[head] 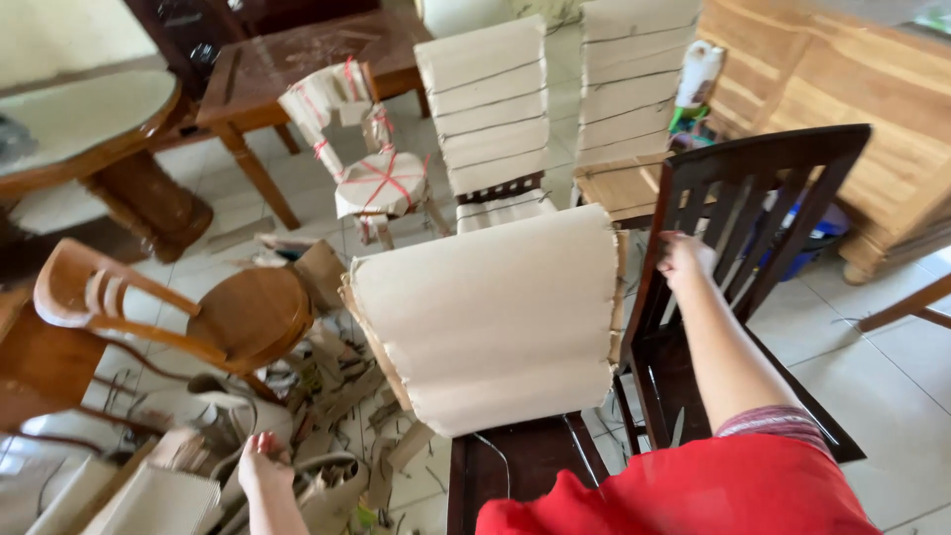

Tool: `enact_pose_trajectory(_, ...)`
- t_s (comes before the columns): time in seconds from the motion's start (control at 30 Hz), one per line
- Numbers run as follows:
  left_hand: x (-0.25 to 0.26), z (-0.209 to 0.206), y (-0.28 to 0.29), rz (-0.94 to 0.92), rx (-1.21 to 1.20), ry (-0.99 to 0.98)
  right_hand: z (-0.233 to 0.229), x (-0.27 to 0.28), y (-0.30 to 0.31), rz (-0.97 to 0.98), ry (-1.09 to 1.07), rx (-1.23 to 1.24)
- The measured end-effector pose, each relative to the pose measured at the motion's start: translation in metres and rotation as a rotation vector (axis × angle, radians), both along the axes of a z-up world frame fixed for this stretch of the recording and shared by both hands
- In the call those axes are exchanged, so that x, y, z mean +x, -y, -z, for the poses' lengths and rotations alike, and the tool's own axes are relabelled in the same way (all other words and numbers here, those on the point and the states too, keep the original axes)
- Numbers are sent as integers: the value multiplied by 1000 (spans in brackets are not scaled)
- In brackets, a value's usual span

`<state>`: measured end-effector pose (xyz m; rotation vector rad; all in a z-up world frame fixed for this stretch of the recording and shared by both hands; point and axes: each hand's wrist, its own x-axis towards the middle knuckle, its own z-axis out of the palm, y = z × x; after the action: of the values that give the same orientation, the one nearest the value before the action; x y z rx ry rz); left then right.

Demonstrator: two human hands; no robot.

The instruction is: Wrapping wooden chairs with cardboard sheets and securing them with wire for transport.

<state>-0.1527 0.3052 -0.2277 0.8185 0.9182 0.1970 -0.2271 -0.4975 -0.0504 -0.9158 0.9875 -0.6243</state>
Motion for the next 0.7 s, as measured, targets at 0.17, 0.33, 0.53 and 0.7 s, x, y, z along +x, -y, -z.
enact_pose_trajectory(0.17, -26, -32, 27, -32, -189, 80, 73, -19, 78, 40, 282, 80)
enact_pose_trajectory(0.33, -41, -8, 60, 9, -257, 185, 89, -105, 29, -121, 419, 111)
enact_pose_trajectory(0.53, -78, 0, 86, -158, -106, 38, 192, -197, -53, -515, -604, -213)
enact_pose_trajectory(0.7, -113, -108, 112, -209, 6, 292, 166, -228, -158, -937, -906, -681)
